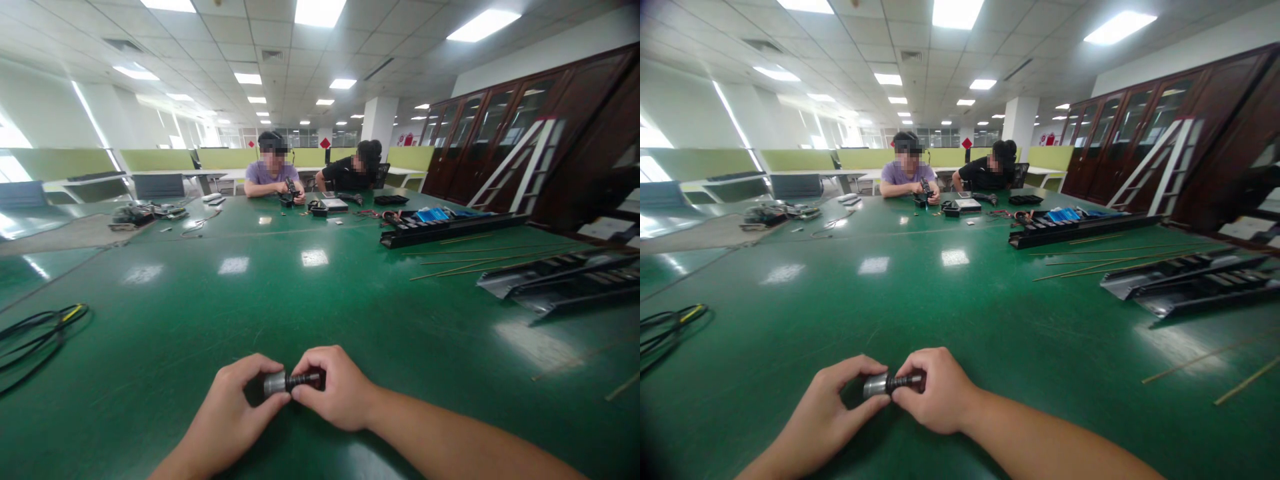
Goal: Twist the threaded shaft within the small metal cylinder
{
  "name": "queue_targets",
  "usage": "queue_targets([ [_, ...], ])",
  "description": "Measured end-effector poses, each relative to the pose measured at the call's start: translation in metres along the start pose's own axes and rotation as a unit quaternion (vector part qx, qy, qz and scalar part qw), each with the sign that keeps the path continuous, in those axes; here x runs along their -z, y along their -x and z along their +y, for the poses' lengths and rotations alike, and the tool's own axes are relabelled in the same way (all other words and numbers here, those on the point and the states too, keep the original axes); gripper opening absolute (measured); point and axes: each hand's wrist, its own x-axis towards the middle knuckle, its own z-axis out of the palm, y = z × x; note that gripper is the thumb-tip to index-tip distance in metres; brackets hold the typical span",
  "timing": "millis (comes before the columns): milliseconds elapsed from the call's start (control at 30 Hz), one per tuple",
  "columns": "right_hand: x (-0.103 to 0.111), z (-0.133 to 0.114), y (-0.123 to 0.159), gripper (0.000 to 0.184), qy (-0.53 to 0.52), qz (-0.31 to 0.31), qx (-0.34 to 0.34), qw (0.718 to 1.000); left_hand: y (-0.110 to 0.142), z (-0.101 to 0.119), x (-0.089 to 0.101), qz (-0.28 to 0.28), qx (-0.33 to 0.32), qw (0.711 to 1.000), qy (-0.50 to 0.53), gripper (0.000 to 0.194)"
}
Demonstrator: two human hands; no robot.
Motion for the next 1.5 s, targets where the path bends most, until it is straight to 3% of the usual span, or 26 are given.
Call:
queue_targets([
  [1500, 0.0013, -0.0031, 0.0009, 0.009, -0.008, 0.018, -0.006, 1.000, 0.0024, -0.0067, 0.0015, 0.028, -0.023, 0.999, 0.004, 0.016],
])
